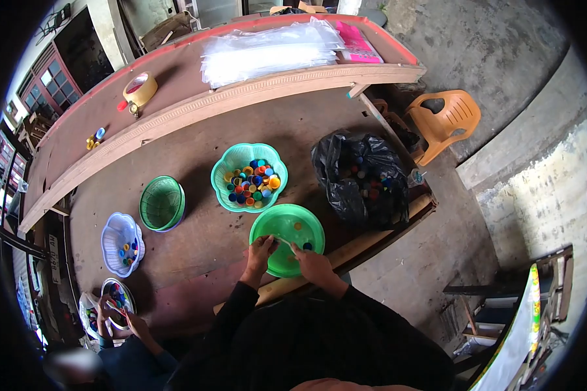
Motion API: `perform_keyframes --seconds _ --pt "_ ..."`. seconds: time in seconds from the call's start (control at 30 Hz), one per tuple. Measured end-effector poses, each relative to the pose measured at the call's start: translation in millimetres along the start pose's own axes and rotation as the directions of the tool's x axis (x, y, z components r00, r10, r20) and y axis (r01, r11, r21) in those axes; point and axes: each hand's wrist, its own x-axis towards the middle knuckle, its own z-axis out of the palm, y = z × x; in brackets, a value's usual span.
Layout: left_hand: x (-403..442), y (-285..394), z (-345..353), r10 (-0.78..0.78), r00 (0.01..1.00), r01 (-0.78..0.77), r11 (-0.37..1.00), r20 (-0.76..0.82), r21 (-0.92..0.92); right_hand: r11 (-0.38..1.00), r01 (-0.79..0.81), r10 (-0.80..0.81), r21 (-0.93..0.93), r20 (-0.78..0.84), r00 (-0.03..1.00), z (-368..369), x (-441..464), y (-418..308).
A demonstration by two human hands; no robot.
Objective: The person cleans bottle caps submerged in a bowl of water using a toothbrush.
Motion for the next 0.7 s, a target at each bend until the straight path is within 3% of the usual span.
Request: perform_keyframes --seconds 0.13,0.2,0.3,0.37,0.4,0.5,0.53,0.6,0.67,0.7 --pt "11 14 3 0.095 0.995 -0.095 0.989 -0.001 0.116 0.990 -0.092 0.095 -0.104 0.025 0.995 -15 9 10" --pt "18 42 3 0.310 0.947 -0.302 0.779 0.081 0.549 0.990 -0.143 0.143 0.003 -0.065 0.988 -21 8 13" --pt "28 87 18 0.433 0.896 -0.394 0.673 0.098 0.626 0.987 -0.154 0.160 0.048 -0.153 0.975 -22 3 24" --pt "36 103 29 0.729 0.657 -0.614 0.370 0.192 0.697 0.980 -0.184 0.195 0.080 -0.156 0.968 -25 -2 27" --pt "39 101 31 0.730 0.656 -0.616 0.373 0.190 0.694 0.969 -0.217 0.234 0.118 -0.156 0.960 -26 -5 29" --pt "54 81 33 0.751 0.499 -0.689 0.041 0.432 0.723 0.960 -0.202 0.240 0.194 -0.201 0.950 -28 -15 33" --pt "51 65 38 0.646 0.671 -0.627 0.232 0.364 0.744 0.961 -0.201 0.239 0.189 -0.202 0.950 -29 -18 33" --pt "55 21 39 0.491 0.764 -0.566 0.200 0.418 0.800 0.941 -0.273 0.308 0.200 -0.169 0.936 -32 -23 34" --pt "45 -2 50 0.417 0.761 -0.570 0.065 0.496 0.819 0.943 -0.281 0.313 0.180 -0.181 0.932 -29 -26 39" --pt "45 -14 50 0.425 0.761 -0.568 0.069 0.491 0.820 0.941 -0.295 0.325 0.168 -0.193 0.926 -28 -27 41"
